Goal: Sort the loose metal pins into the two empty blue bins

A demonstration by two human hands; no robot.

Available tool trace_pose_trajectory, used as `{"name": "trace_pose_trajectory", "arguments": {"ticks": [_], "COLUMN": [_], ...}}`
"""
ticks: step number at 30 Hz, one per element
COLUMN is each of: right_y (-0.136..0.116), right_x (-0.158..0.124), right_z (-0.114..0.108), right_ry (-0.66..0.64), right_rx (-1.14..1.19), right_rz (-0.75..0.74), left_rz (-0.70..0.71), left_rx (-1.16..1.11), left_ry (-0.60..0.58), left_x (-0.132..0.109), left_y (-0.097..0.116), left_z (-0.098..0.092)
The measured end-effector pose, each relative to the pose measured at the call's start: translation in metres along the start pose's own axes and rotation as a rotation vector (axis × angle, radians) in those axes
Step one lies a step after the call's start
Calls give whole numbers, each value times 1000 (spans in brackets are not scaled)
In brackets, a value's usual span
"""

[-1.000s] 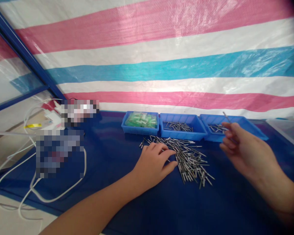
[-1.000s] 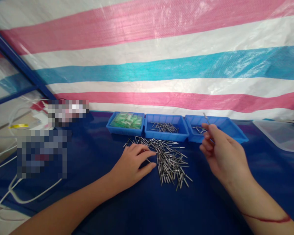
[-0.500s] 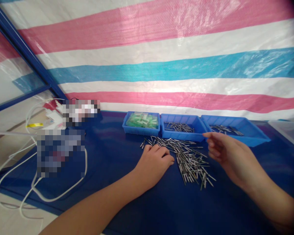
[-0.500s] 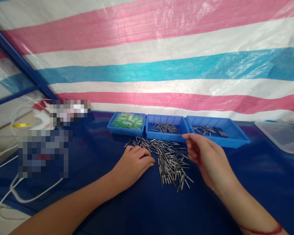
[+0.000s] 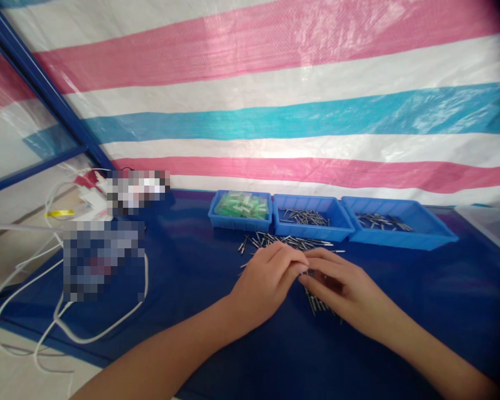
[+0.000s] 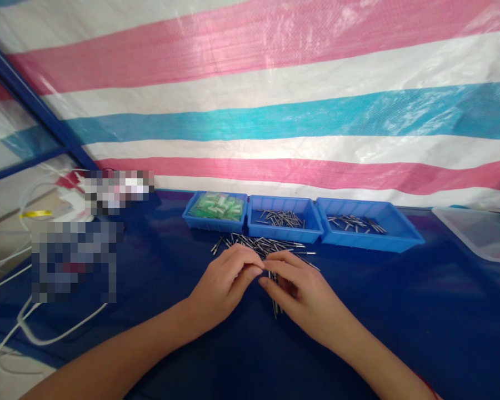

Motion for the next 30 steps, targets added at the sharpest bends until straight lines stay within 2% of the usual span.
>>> {"name": "trace_pose_trajectory", "arguments": {"ticks": [3,6,9,13,18,22,26,30], "right_y": [-1,5,12,15,8,7,4,1], "right_x": [-1,-1,-2,-5,-6,-8,-9,-9], "right_z": [1,-4,-10,-15,-14,-9,-8,-11], "right_ry": [13,102,205,294,329,341,342,327], "right_rx": [64,158,246,313,257,234,212,189], "right_rz": [1,61,149,229,111,116,84,42], "left_rz": [-87,-168,-205,-178,-161,-155,-194,-213], "left_rx": [-122,-147,-112,-48,-88,-109,-121,-135], "left_ry": [62,88,49,-50,-134,-155,-139,-55], "left_x": [-1,-2,-2,-3,-3,-3,-2,-2], "left_y": [-2,-9,-13,-11,-7,-7,-8,-10], "left_z": [-3,-4,-1,7,14,16,16,11]}}
Point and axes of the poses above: each hand's wrist, its own x-axis towards the middle knuckle, its own z-axis out of the palm, y = z × x, the point moved 4 cm from there along x, towards the middle knuckle, and after that the axes turned 2 degrees about -x, right-handed, at the moved point
